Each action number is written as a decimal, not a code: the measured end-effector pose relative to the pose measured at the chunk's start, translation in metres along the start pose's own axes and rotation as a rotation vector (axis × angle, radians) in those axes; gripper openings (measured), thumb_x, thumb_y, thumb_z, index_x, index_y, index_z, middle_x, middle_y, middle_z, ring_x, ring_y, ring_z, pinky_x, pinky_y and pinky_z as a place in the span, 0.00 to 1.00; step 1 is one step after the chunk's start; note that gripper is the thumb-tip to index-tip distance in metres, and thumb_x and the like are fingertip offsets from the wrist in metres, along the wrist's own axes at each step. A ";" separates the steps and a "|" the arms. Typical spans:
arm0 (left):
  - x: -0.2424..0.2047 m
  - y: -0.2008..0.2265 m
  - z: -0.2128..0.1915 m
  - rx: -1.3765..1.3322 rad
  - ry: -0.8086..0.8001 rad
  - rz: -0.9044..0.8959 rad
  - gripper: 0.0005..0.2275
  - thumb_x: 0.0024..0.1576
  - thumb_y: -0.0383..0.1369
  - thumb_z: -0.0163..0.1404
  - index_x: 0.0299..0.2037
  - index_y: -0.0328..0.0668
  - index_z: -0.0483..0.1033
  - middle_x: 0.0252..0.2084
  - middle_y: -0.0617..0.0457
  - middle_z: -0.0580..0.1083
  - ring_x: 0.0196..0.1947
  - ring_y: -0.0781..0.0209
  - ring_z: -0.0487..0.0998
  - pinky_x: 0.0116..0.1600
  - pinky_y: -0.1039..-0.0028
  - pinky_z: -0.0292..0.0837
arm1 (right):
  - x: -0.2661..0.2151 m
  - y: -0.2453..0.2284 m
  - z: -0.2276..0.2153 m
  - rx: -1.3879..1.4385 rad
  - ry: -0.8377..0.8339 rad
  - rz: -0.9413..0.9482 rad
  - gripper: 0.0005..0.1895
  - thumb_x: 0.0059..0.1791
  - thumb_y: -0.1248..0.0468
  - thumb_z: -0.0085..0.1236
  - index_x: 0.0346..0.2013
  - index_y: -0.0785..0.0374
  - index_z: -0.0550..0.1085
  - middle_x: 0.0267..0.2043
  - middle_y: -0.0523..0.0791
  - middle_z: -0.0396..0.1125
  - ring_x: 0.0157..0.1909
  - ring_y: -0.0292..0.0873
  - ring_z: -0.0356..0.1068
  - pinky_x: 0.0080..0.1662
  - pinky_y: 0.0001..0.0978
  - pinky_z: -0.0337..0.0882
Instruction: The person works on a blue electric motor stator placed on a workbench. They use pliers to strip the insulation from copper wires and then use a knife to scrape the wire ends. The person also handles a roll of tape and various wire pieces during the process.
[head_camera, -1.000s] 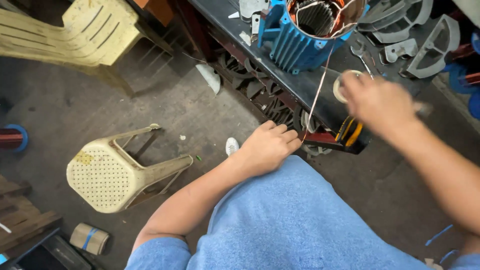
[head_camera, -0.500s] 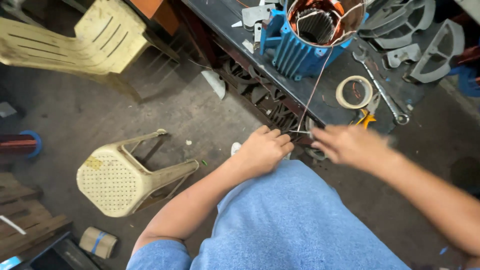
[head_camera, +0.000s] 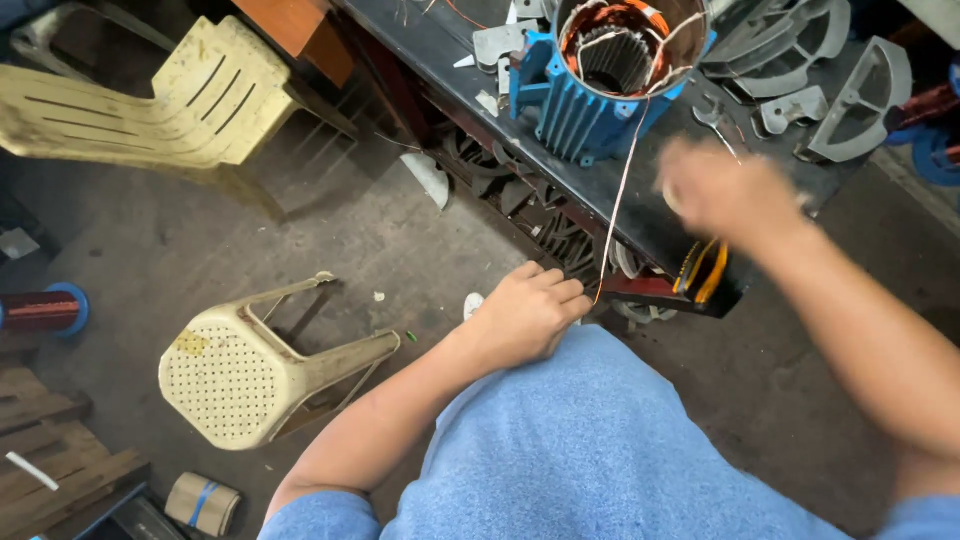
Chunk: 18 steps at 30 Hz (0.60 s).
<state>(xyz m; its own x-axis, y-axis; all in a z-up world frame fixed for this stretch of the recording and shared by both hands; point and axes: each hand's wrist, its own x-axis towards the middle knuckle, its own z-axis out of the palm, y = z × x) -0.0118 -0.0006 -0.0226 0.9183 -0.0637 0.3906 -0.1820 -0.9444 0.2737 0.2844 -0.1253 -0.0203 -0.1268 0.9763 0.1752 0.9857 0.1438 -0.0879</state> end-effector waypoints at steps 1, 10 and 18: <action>0.004 0.003 -0.006 -0.031 0.006 0.000 0.08 0.58 0.31 0.41 0.35 0.47 0.75 0.31 0.56 0.70 0.32 0.57 0.72 0.41 0.68 0.64 | 0.004 0.008 -0.002 -0.209 0.093 0.086 0.17 0.52 0.54 0.52 0.55 0.52 0.75 0.33 0.43 0.68 0.38 0.47 0.74 0.39 0.39 0.75; -0.001 0.005 -0.008 -0.074 -0.008 -0.050 0.07 0.57 0.28 0.43 0.37 0.44 0.75 0.33 0.54 0.72 0.32 0.55 0.72 0.41 0.67 0.63 | 0.025 -0.038 -0.038 0.073 -0.235 0.288 0.16 0.51 0.52 0.47 0.50 0.51 0.71 0.29 0.46 0.70 0.30 0.52 0.74 0.30 0.45 0.74; -0.007 -0.007 -0.006 -0.011 -0.029 -0.168 0.05 0.55 0.33 0.44 0.35 0.48 0.74 0.30 0.56 0.70 0.32 0.57 0.73 0.42 0.67 0.65 | -0.006 -0.092 -0.009 0.441 -0.022 0.216 0.13 0.44 0.58 0.59 0.40 0.61 0.78 0.30 0.53 0.74 0.34 0.58 0.76 0.34 0.48 0.75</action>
<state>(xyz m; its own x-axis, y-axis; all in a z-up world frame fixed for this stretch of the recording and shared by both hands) -0.0190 0.0084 -0.0226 0.9460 0.0855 0.3128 -0.0285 -0.9390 0.3428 0.1954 -0.1463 -0.0044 0.0687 0.9939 0.0865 0.8495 -0.0128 -0.5274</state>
